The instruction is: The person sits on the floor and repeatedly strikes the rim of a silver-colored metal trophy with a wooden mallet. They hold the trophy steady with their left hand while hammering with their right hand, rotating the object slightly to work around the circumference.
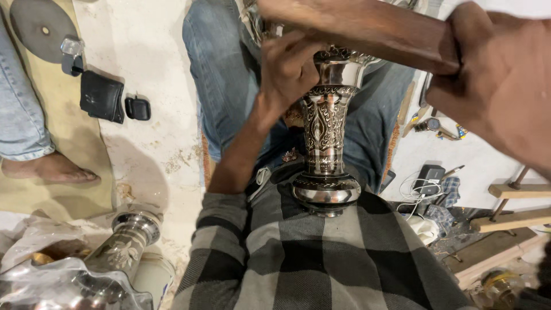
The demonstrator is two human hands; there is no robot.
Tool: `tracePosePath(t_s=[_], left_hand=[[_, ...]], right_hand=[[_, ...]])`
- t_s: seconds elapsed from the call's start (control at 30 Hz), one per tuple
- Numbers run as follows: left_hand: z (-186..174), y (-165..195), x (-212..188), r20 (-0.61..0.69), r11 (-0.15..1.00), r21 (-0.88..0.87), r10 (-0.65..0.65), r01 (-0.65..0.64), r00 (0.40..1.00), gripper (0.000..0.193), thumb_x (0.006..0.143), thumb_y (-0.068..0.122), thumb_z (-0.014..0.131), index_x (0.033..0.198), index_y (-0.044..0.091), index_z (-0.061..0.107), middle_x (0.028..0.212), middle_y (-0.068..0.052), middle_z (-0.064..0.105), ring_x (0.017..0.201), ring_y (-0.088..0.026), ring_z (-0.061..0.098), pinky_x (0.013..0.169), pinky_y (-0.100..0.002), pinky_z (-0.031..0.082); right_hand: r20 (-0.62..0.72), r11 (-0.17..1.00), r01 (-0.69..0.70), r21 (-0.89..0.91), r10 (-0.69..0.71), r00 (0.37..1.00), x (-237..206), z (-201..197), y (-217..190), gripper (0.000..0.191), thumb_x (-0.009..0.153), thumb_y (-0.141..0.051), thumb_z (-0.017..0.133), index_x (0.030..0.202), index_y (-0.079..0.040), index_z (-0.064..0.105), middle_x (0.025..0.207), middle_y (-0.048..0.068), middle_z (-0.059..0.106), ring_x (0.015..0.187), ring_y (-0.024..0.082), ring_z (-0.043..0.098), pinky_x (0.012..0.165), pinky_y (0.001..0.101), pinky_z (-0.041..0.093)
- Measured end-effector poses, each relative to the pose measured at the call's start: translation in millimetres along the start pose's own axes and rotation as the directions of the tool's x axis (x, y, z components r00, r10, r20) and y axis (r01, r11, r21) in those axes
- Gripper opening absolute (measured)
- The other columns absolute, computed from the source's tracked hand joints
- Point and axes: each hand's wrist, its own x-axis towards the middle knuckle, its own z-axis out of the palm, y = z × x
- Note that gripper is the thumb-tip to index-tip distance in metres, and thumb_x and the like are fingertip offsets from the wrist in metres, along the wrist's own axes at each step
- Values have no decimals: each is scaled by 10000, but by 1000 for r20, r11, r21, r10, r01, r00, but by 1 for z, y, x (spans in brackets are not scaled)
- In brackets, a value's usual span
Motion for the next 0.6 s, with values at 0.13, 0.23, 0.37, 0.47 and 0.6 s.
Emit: tracePosePath(t_s=[0.13, 0.23, 0.37, 0.47, 0.6], left_hand=[[9, 10, -20, -151, 987, -77, -148, 138, 977, 267, 794, -72, 538, 979, -1, 717, 674, -36, 611, 507, -138, 548, 456, -321, 434], [21, 19, -29, -323, 977, -38, -209, 208, 923, 125, 820, -62, 571, 868, -30, 682, 613, -50, 555, 488, -159, 510, 456, -341, 387], [31, 23, -36, -406, 957, -136, -291, 257, 867, 143, 804, 9, 564, 668, 49, 543, 556, 5, 547, 448, -102, 488, 450, -295, 419], [32, 27, -43, -459, 941, -79, -328, 330, 826, 164, 825, 58, 596, 690, 0, 523, 563, -31, 507, 474, -137, 462, 478, -324, 401], [29, 31, -47, -467, 952, -147, -307, 269, 829, 193, 826, 97, 690, 681, 22, 586, 566, -16, 554, 474, -121, 508, 484, -318, 404]], right_hand=[[-44, 985, 74, -156, -82, 996, 15, -14, -16, 342, 807, -251, 815, 988, -38, 618, 682, 142, 655, 567, 285, 654, 565, 385, 533], [-65, 950, 196, -245, -217, 974, 20, -28, -27, 391, 835, -252, 812, 1100, -30, 630, 819, 109, 665, 660, 243, 667, 629, 366, 538], [-29, 884, 227, -410, -261, 965, 29, -37, -47, 368, 828, -289, 812, 1087, -80, 655, 807, 52, 650, 650, 179, 652, 634, 329, 540], [56, 853, 163, -495, -156, 986, 34, -35, -56, 375, 854, -292, 802, 1140, -87, 673, 730, 32, 640, 541, 139, 618, 526, 297, 517], [43, 831, 251, -496, -266, 963, 34, -32, -55, 336, 818, -331, 805, 1056, -123, 691, 742, -6, 638, 616, 112, 618, 608, 285, 531]])
